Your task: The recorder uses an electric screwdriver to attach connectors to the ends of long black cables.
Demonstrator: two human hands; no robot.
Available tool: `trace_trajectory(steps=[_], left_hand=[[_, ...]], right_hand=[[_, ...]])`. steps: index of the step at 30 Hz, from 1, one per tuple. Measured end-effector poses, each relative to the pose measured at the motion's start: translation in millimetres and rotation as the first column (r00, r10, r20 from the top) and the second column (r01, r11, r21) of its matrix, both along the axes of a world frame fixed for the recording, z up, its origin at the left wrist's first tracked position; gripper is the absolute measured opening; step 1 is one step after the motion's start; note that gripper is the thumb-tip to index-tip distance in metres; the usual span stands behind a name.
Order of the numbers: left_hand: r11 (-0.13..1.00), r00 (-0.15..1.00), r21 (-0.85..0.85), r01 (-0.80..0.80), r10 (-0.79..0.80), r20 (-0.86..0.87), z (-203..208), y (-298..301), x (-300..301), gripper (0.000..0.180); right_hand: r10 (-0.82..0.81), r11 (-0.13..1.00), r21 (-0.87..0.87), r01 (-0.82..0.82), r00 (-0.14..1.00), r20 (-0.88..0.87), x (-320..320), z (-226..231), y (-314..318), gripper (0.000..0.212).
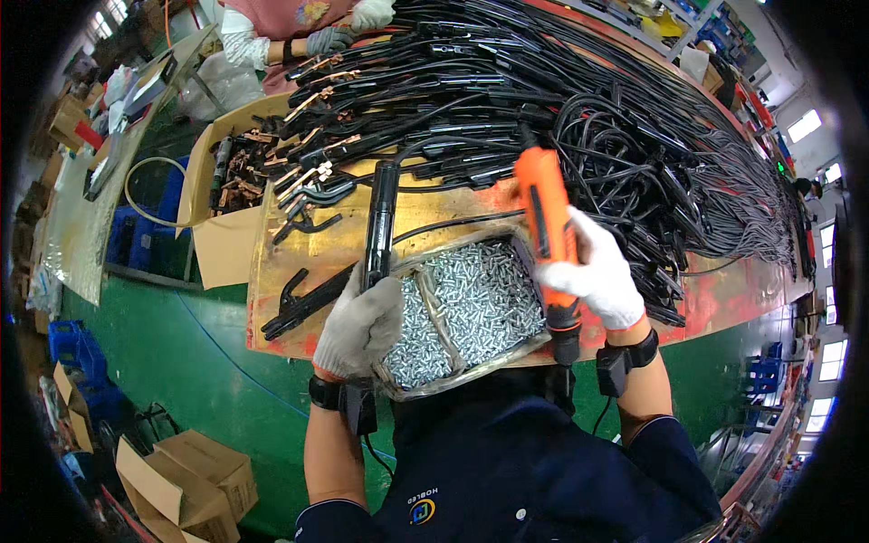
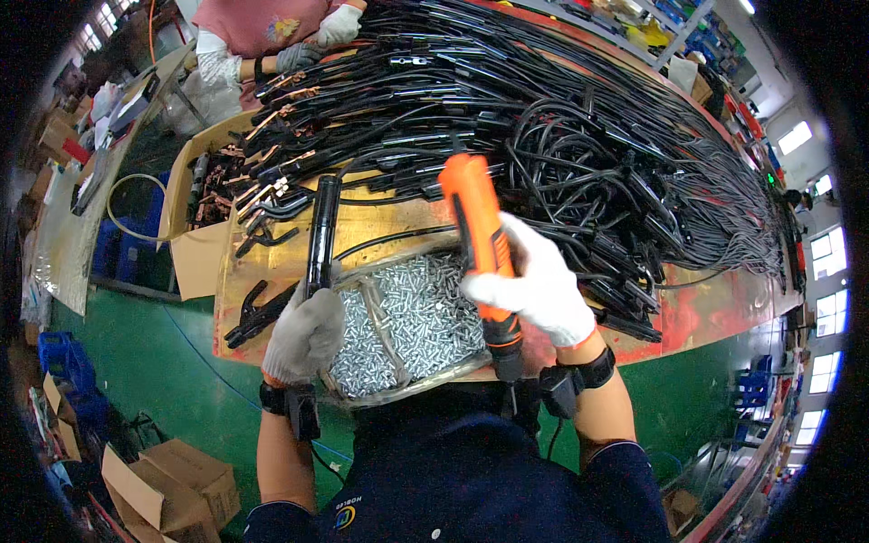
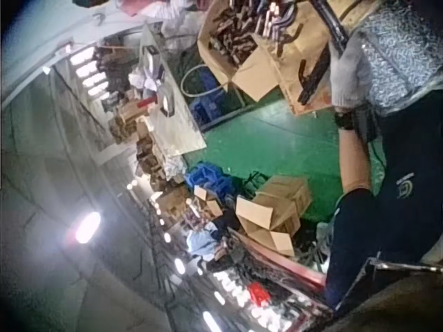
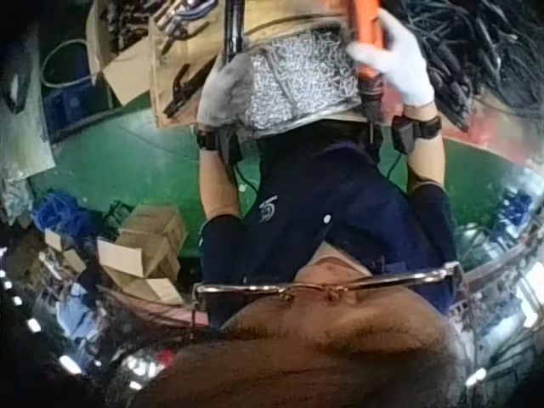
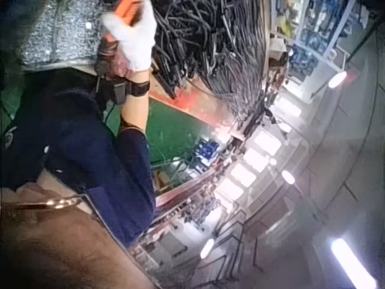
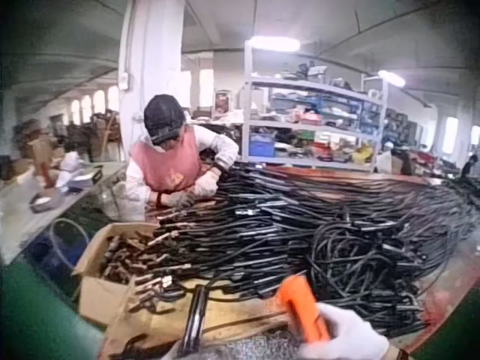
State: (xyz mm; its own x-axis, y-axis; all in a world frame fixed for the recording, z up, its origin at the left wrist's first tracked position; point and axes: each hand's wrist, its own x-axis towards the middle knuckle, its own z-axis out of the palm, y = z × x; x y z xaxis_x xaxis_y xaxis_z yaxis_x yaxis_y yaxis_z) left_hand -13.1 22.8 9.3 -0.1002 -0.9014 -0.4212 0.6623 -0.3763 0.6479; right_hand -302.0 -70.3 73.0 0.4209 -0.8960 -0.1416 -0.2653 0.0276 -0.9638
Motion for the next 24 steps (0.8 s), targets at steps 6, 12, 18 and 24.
trace_trajectory(steps=[6, 12, 18, 24], left_hand=[[0.999, 0.999, -0.012, 0.035, -0.035, -0.031, -6.2, -0.2, -0.2, 0.047], [0.998, 0.994, -0.012, 0.06, -0.061, -0.087, -8.8, -6.2, 1.0, 0.045], [0.998, 0.996, 0.01, 0.058, -0.057, -0.066, -13.1, -6.4, 0.8, 0.047], [1.0, 0.997, 0.004, 0.028, -0.027, -0.075, -8.6, -3.5, 3.0, 0.029]], right_hand=[[-0.15, 0.946, 0.205, -0.25, 0.221, 0.964, 21.1, -8.5, -7.3, 0.058], [-0.034, 0.999, 0.035, 0.002, 0.287, 0.957, 54.7, 1.9, 11.2, 0.061], [-0.133, 0.982, 0.04, 0.184, 0.526, 0.84, 81.3, 2.2, 32.0, 0.057], [-0.171, 0.967, 0.008, 0.255, 0.627, 0.76, 79.7, -9.3, 34.4, 0.063]])
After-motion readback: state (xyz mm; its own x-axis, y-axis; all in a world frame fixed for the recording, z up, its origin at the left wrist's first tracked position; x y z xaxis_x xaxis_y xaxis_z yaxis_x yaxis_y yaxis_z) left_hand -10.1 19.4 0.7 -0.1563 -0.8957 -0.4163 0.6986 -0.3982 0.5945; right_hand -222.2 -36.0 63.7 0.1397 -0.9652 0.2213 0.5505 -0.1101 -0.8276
